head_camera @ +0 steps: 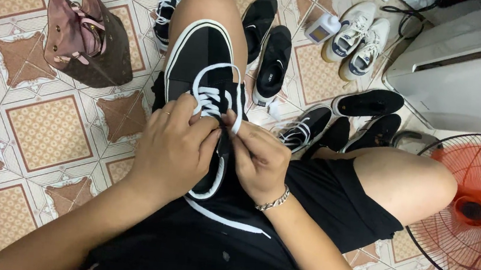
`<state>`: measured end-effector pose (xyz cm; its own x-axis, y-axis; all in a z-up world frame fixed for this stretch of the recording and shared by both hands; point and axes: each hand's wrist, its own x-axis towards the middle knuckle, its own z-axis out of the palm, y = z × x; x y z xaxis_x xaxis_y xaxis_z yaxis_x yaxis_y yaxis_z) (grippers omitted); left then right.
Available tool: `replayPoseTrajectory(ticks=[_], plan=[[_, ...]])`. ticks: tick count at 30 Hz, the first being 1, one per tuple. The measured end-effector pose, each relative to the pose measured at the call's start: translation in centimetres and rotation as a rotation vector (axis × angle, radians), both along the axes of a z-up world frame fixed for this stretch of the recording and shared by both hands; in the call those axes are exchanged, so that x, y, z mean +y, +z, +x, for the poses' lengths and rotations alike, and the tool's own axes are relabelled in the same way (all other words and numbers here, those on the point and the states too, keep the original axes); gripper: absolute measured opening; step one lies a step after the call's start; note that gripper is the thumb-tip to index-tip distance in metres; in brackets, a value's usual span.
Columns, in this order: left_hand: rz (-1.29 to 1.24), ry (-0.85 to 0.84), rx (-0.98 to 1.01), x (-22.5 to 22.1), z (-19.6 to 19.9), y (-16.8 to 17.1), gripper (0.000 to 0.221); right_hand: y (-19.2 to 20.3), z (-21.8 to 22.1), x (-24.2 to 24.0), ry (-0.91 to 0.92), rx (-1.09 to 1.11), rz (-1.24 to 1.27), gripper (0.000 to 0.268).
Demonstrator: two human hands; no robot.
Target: Cleaning a black and white sneaker with a wet wipe and then relacing it.
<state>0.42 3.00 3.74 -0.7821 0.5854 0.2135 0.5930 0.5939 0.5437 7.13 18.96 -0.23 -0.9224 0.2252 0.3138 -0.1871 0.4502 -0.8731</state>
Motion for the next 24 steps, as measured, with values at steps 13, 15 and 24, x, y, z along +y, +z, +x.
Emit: replayPoseTrajectory(ticks=[13,15,24], plan=[[0.012,-0.012,0.077,-1.0,0.6,1.8,0.006,0.5,1.7,-1.2,0.000,0.035,-0.052,0.067],[0.045,-0.017,0.060,-1.7,0.9,3.0,0.006,0.1,2.0,-1.0,-0.072,0.061,-0.140,0.063],[0.326,-0.346,-0.121,-2.9,-0.7,5.2,0.015,3.6,3.4,1.9,0.384,0.212,0.359,0.027]])
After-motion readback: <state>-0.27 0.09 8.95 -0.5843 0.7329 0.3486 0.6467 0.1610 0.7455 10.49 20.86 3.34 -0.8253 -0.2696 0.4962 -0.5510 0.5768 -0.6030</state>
